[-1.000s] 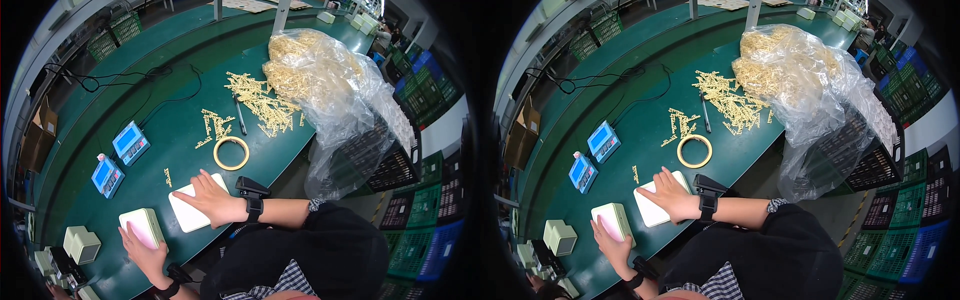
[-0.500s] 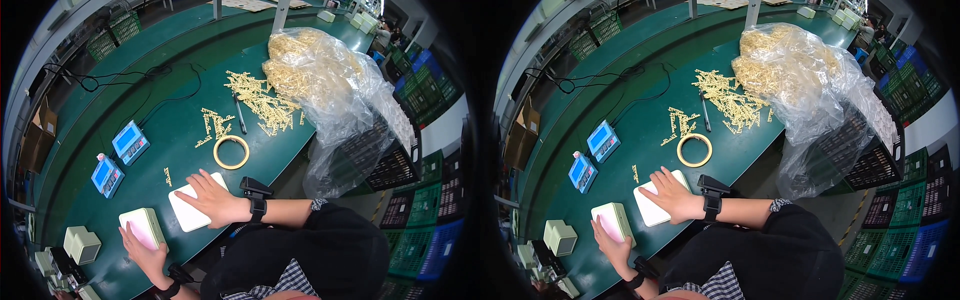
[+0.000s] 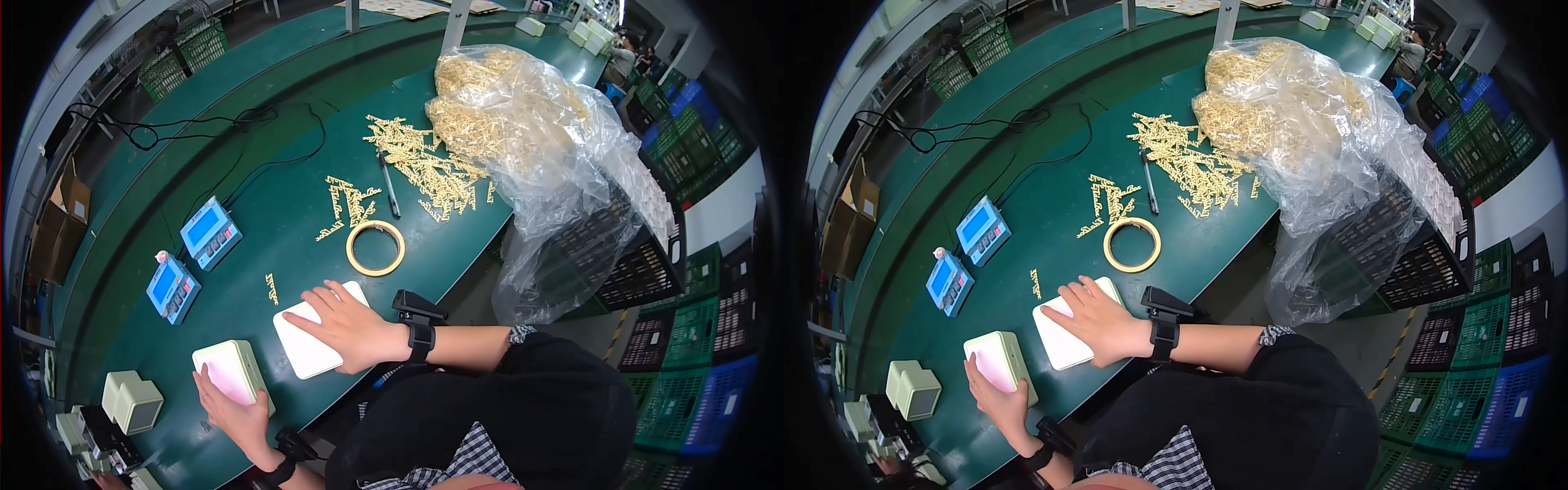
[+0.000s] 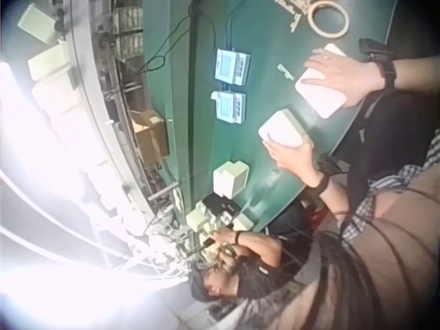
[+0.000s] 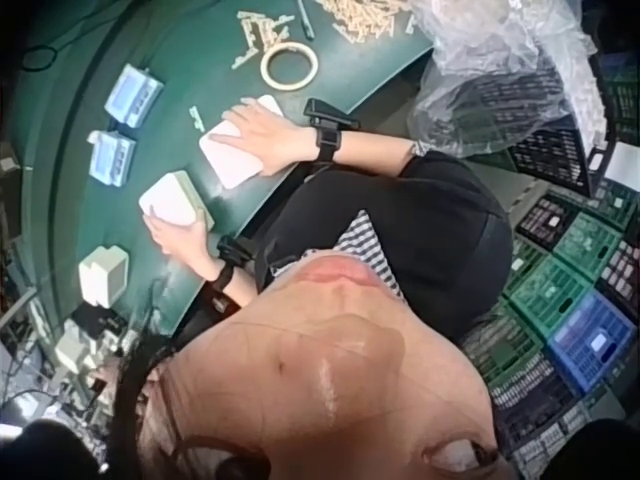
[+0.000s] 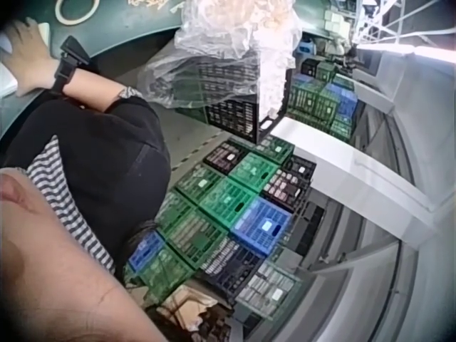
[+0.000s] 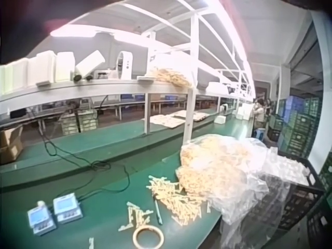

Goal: The person tests the light and sound of electronic speakers, marks the back of one with a pen, and applies decorative labels to the speaker grilles. After checking the functions, the person stacks the completed devices on the workbench.

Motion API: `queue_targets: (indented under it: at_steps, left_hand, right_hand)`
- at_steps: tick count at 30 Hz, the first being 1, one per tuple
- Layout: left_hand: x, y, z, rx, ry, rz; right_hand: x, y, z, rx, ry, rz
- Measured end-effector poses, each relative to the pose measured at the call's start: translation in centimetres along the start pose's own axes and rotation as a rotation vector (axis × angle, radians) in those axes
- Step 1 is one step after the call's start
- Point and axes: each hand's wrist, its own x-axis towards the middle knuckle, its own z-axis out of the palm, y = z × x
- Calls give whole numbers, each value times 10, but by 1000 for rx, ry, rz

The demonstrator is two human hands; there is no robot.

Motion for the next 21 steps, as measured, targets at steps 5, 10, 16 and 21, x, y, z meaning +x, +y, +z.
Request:
queue_targets:
  at_steps: [5, 10, 16, 21]
  left_hand:
    - [0, 0, 0, -11, 3, 7]
    - [-3, 3, -9, 21, -49, 60]
    - [-1, -6, -10, 0, -98, 62]
    - [-2, -5, -12, -5, -115, 91]
  right_hand:
    - [-1, 1, 0, 6, 27, -6]
    - [-1, 1, 0, 18, 32, -9]
    - [0, 0, 0, 23, 47, -16]
    - [1, 0, 1, 24, 46, -13]
